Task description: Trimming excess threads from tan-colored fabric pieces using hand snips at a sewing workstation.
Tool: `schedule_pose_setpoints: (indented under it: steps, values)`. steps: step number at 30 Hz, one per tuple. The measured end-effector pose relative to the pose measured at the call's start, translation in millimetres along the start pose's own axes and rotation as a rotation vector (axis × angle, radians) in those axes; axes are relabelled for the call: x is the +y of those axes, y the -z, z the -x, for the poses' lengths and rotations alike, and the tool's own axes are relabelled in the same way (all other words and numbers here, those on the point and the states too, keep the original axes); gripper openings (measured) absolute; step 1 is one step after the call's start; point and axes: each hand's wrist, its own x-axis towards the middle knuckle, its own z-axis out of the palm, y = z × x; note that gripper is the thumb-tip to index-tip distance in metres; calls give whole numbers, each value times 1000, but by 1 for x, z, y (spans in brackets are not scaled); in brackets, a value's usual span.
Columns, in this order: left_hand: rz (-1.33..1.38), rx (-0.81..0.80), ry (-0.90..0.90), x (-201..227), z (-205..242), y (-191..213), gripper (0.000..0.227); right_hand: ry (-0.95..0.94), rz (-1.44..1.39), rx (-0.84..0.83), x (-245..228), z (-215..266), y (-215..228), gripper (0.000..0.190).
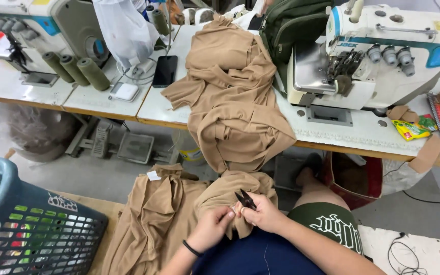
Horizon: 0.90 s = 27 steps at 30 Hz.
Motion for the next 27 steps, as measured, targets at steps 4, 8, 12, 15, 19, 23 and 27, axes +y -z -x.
schedule_pose_setpoints:
  steps: [4, 8, 12, 15, 19, 23, 27]
  values:
    - [22, 11, 99, 4, 5, -11, 30, 42, 26, -22, -2, 0, 0, 13]
    - [133, 43, 48, 3, 7, -12, 22, -44, -56, 12, 3, -5, 2, 12]
    - [405, 100, 106, 42, 9, -13, 19, 48, -46, 2, -7, -7, 5, 16]
    - [621, -2, 123, 20, 7, -13, 11, 21, -167, -27, 4, -1, 5, 12]
    - [447, -115, 14, -7, 7, -7, 25, -65, -195, -86, 8, 3, -3, 14]
    - [571, -86, 74, -11, 8, -10, 9, -46, -55, -95, -7, -1, -4, 13]
    - [625, -111, 6, 0, 5, -1, 12, 347, 507, -29, -3, -1, 0, 19]
